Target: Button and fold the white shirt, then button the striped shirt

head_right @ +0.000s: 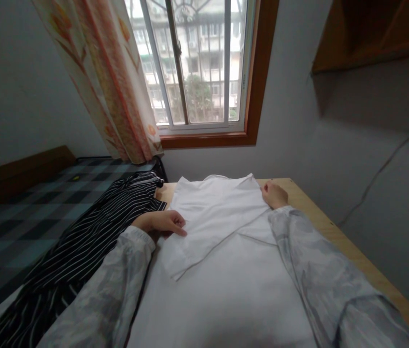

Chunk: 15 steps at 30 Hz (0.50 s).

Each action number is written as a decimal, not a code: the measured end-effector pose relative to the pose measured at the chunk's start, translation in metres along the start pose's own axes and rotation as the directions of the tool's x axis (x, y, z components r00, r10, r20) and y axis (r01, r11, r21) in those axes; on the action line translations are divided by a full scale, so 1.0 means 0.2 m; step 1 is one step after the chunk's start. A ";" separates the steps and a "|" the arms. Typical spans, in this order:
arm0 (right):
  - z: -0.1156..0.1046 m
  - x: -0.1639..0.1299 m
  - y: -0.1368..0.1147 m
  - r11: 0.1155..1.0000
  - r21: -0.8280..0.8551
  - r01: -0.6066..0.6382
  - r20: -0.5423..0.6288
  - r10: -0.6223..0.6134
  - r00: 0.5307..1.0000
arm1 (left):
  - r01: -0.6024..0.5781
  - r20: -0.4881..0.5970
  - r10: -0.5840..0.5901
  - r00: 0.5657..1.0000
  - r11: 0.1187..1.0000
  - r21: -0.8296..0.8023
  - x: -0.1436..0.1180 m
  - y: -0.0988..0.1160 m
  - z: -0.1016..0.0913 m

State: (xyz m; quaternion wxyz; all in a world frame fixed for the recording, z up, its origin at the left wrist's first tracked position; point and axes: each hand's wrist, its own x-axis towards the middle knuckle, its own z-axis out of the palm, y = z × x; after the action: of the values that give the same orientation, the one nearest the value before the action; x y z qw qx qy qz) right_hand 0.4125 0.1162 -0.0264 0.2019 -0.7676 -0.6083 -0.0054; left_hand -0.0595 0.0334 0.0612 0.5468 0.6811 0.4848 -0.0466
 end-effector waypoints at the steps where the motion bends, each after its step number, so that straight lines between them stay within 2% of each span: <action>1: -0.01 -0.01 0.00 1.000 -0.013 -0.010 -0.005 0.010 1.000 | 0.005 -0.004 -0.005 1.000 1.000 -0.002 0.00 0.01 0.00; 9: -0.11 -0.11 0.10 0.997 0.063 -0.032 -0.018 0.034 0.999 | 0.001 -0.014 0.000 1.000 1.000 0.026 -0.03 0.02 0.00; 12: -0.15 -0.17 0.16 0.999 0.037 0.004 0.018 -0.004 1.000 | -0.010 -0.018 0.010 1.000 0.999 0.053 -0.02 0.02 -0.02; 14: -0.16 -0.18 0.18 1.000 -0.014 0.026 0.079 -0.025 0.997 | -0.017 -0.081 0.021 0.997 0.999 0.050 0.00 0.02 -0.03; 15: -0.16 -0.17 0.19 0.999 -0.036 0.032 0.107 -0.028 0.994 | -0.028 -0.145 0.033 0.989 0.999 0.037 0.02 0.01 -0.03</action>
State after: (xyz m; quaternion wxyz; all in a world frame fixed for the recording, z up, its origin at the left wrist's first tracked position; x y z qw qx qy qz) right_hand 0.4465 0.0667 -0.0167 0.1548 -0.7614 -0.6292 0.0211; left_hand -0.0590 0.0403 0.0631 0.4986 0.6995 0.5120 0.0029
